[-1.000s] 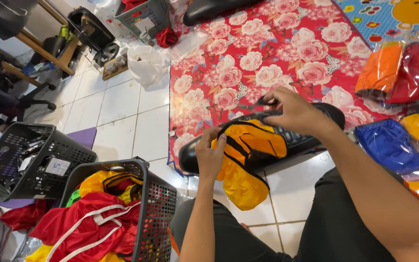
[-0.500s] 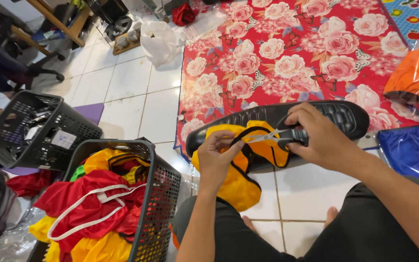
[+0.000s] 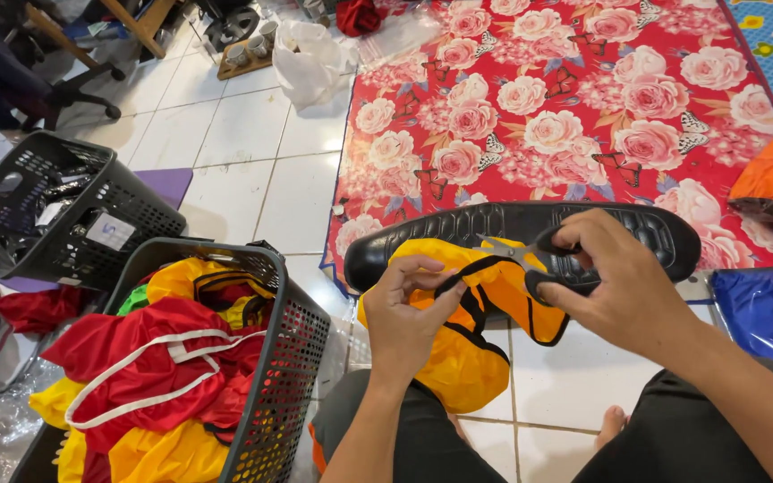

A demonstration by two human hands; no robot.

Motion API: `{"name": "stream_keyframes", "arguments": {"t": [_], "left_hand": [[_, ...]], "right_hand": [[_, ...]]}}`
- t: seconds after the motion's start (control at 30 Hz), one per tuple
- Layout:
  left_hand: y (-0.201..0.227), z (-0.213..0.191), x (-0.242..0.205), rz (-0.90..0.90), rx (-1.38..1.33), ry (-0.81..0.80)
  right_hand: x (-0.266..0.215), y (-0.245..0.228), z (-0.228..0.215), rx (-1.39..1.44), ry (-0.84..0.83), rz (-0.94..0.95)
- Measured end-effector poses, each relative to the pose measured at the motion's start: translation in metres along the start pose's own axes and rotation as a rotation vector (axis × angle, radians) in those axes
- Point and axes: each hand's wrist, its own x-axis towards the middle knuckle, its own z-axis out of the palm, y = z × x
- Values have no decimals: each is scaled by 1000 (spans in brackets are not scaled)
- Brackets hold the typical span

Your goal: Trimming excess material from a yellow and black fabric seat cover using scissors

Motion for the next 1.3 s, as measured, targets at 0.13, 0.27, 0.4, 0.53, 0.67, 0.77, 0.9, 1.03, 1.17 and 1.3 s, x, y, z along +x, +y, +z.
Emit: {"name": "stream_keyframes", "arguments": {"t": [0.13, 0.27, 0.4, 0.53, 0.67, 0.77, 0.9, 1.03, 1.17, 1.3], "left_hand": [[0, -2, -2, -12, -35, -3], [4, -4, -3, -18, 15, 11], [5, -6, -3, -16, 42, 24], [8, -6, -5, -30, 52, 45], [9, -7, -5, -7, 86, 51], [10, -7, -6, 25, 95, 59], [10, -7, -7, 60, 141, 85], [12, -6, -7, 75, 172, 98], [12, -5, -7, 96, 203, 106], [16, -3, -7, 128, 241, 118]], "right_hand": [[-12, -9, 6, -103, 29, -109], [-19, -13, 8, -157, -8, -61], [-18, -6, 11, -143, -37, -43], [-16, -8, 11, -131, -30, -37], [-16, -10, 12, -153, -43, -13], [-16, -13, 11, -153, -40, 2], [-17, -13, 12, -126, -37, -3], [-16, -13, 13, -117, -37, 0], [-16, -11, 16, -74, -58, 11], [-17, -16, 16, -114, -54, 41]]}}
